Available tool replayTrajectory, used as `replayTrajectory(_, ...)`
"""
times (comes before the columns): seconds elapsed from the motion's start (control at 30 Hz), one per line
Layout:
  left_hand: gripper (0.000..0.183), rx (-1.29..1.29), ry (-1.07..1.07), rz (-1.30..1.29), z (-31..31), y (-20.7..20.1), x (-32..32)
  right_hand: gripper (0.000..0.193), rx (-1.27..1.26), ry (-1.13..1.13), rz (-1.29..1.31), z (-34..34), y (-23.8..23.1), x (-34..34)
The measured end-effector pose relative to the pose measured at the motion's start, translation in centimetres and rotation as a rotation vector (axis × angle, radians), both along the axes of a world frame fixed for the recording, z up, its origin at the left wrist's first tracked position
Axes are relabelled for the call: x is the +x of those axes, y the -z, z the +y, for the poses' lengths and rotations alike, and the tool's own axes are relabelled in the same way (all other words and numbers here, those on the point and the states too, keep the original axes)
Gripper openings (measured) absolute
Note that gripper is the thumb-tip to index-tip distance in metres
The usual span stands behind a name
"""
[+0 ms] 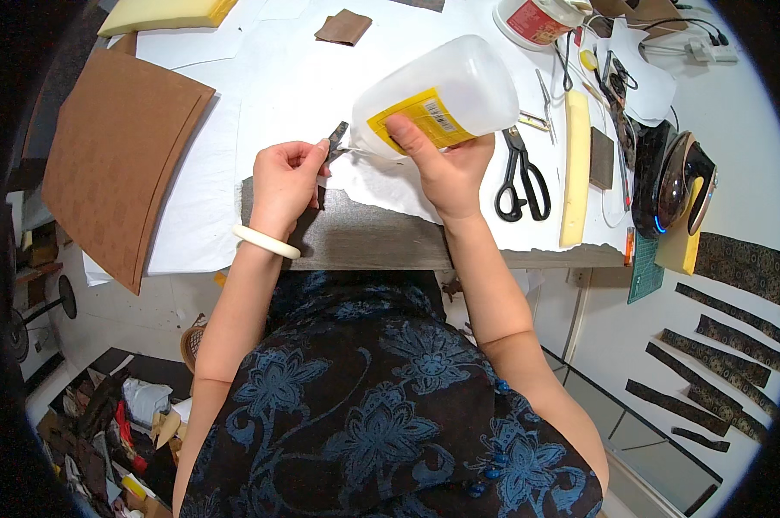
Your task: The person folds a small strip of dark material, applies glue to it using a brush, and presses it onto a larger brown sheet. They then use a utility knife to trim the excess material from the edge of the sheet.
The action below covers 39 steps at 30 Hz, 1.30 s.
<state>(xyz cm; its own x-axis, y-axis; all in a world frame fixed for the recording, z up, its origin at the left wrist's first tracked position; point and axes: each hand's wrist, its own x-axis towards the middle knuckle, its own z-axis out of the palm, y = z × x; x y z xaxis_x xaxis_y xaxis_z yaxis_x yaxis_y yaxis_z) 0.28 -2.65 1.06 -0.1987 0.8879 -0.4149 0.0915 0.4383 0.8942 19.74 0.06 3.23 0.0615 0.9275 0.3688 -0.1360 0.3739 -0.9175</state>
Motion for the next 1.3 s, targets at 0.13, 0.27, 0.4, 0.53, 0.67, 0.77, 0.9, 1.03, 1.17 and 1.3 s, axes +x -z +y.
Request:
replayTrajectory(0.13, 0.031, 0.0, -0.004, -0.009, 0.0, -0.1, 0.0, 0.038, 0.005, 0.009, -0.003, -0.1, -0.2, -0.3)
replayTrajectory(0.27, 0.031, -0.009, -0.013, -0.007, 0.0, 0.0, 0.0, 0.037, -0.01, 0.04, -0.03, 0.3, 0.3, 0.7)
replayTrajectory(0.4, 0.031, -0.006, -0.025, -0.027, 0.0, 0.2, 0.1, 0.036, -0.008, 0.02, 0.007, -0.2, -0.3, -0.1)
replayTrajectory(0.53, 0.031, 0.008, -0.023, -0.042, -0.1, 0.0, 0.1, 0.036, -0.009, 0.024, -0.001, -0.4, -0.2, -0.6)
replayTrajectory(0.67, 0.031, -0.004, -0.031, -0.047, -0.1, 0.0, 0.0, 0.036, -0.011, 0.064, -0.05, 0.3, 0.2, 0.7)
replayTrajectory(0.77, 0.031, 0.003, -0.028, -0.052, 0.0, 0.2, 0.0, 0.036, -0.009, 0.061, -0.008, 0.2, -0.1, 0.5)
replayTrajectory(0.9, 0.031, 0.005, -0.024, -0.052, -0.1, 0.1, 0.0, 0.035, 0.016, 0.028, 0.047, -0.5, -0.3, -0.7)
replayTrajectory(1.03, 0.03, 0.001, -0.034, -0.093, 0.0, 0.2, -0.1, 0.035, 0.011, 0.054, 0.01, 0.0, 0.0, 0.0)
replayTrajectory(1.17, 0.029, 0.001, -0.042, -0.102, -0.1, 0.2, -0.1, 0.035, -0.013, 0.075, 0.008, 0.3, 0.1, 0.6)
replayTrajectory(1.3, 0.027, 0.005, -0.044, -0.135, 0.0, 0.3, -0.2, 0.034, 0.002, 0.053, 0.059, -0.3, -0.3, -0.6)
